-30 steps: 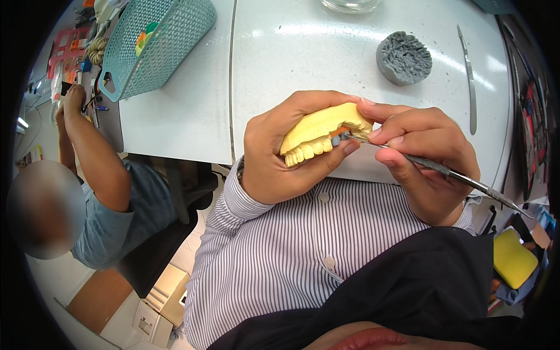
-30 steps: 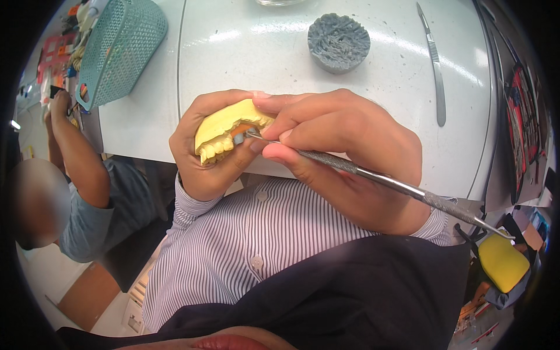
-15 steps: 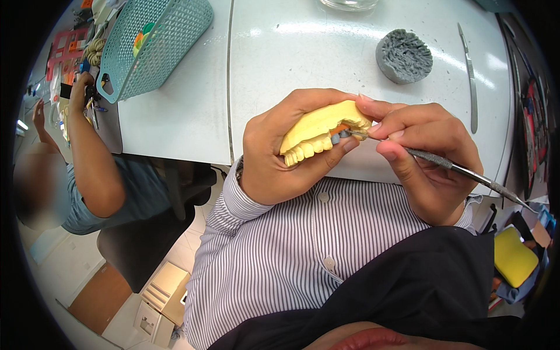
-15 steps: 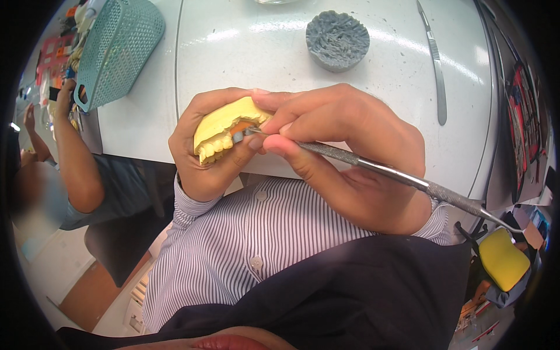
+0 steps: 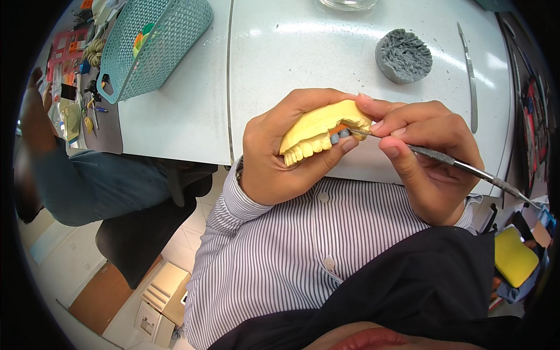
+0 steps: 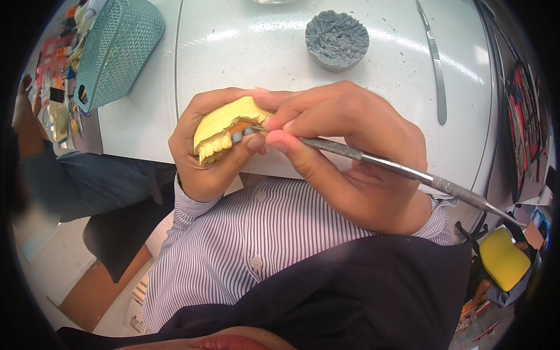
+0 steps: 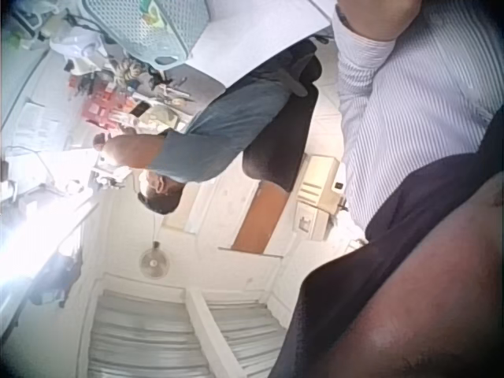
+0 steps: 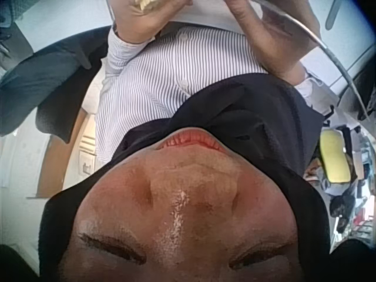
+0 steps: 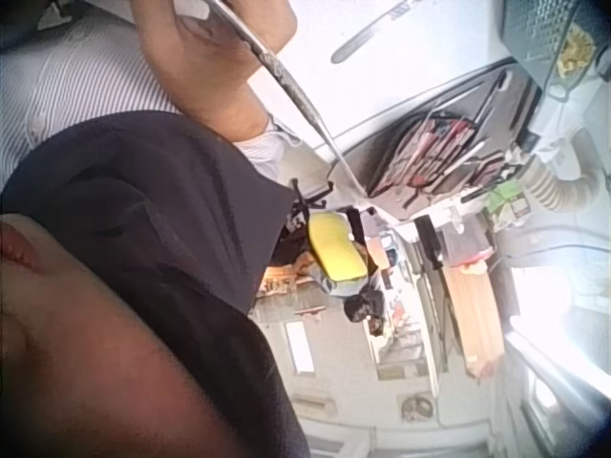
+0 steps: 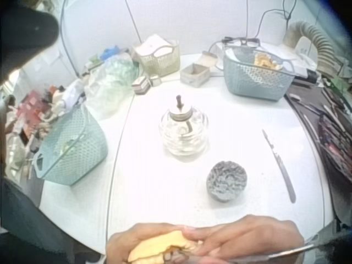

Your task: The person holds a yellow dental cast in their left hand and uses a metal tool in their right hand to scrape and shape the surface of the cast. They rotate the cast to access different areas while working on the teeth impressions.

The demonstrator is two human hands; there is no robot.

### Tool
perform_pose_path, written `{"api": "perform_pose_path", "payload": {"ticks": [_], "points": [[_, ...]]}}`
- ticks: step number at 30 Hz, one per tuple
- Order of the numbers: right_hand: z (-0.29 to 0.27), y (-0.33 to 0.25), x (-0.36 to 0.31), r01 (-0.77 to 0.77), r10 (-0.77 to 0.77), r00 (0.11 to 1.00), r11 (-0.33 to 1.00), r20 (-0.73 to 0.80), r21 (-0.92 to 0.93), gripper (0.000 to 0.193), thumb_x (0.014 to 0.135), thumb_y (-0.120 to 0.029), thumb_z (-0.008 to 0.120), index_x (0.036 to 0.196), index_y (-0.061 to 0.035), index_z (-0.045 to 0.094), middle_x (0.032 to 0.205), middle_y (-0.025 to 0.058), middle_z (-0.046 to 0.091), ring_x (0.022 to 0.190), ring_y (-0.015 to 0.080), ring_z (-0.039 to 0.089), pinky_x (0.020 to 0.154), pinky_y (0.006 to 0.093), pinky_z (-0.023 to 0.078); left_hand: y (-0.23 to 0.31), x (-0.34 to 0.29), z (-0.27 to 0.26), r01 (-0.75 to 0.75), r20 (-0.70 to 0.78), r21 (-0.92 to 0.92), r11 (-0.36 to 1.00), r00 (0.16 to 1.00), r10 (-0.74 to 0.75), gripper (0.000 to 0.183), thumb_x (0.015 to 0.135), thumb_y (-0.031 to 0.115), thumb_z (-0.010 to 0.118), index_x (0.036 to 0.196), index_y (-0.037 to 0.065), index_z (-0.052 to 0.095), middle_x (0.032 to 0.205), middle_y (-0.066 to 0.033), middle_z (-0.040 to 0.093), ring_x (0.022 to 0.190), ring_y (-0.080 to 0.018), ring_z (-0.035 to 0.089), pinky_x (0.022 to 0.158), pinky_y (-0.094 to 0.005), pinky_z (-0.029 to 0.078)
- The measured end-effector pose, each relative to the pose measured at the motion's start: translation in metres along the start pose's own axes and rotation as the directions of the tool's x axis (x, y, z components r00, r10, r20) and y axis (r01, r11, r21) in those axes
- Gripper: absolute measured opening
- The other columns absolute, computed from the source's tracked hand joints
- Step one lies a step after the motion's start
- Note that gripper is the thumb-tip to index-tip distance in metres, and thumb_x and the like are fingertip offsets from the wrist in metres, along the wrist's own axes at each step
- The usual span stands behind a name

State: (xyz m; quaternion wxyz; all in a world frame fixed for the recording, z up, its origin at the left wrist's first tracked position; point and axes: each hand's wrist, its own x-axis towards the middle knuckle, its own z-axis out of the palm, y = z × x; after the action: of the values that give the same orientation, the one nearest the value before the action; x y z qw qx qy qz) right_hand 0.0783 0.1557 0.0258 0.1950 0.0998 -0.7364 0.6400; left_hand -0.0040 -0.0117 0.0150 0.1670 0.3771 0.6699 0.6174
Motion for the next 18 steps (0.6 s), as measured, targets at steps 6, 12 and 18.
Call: {"api": "perform_pose_path", "payload": {"ticks": [6,12,18], "points": [[0.006,0.003,0.003,0.010,-0.010,1.000,1.000,-0.012,0.010,0.011,0.077,0.004,0.057,0.085,0.0009,0.050,0.083,0.0156,0.059,0.091,0.0318,0.059,0.079,0.0358,0.048,-0.004,0.000,-0.008,-0.012,0.041,-0.013,1.000,0.999,0.013,0.034,0.076,-0.002,0.059,0.106,-0.007,0.045,0.092,-0.0156,0.057,0.074,-0.0149,0.060,0.061,-0.0232,0.052],[-0.008,0.000,-0.005,0.034,-0.034,0.999,0.999,0.000,0.001,0.011,0.077,0.003,0.057,0.086,0.0011,0.051,0.083,0.0157,0.059,0.091,0.0317,0.059,0.080,0.0365,0.048,0.002,0.000,0.009,-0.018,0.033,-0.002,1.000,0.999,0.018,0.034,0.076,-0.001,0.059,0.106,-0.007,0.045,0.092,-0.0154,0.057,0.075,-0.0151,0.060,0.062,-0.0233,0.052],[-0.013,-0.003,-0.008,-0.030,0.032,0.999,0.998,-0.024,0.058,0.012,0.077,0.001,0.058,0.085,0.0008,0.050,0.085,0.0164,0.059,0.093,0.0329,0.058,0.082,0.0377,0.047,0.004,0.004,0.015,-0.057,0.031,0.046,0.997,0.998,0.056,0.033,0.076,-0.001,0.059,0.106,-0.006,0.045,0.092,-0.0148,0.057,0.077,-0.0150,0.060,0.063,-0.0233,0.051]]}}
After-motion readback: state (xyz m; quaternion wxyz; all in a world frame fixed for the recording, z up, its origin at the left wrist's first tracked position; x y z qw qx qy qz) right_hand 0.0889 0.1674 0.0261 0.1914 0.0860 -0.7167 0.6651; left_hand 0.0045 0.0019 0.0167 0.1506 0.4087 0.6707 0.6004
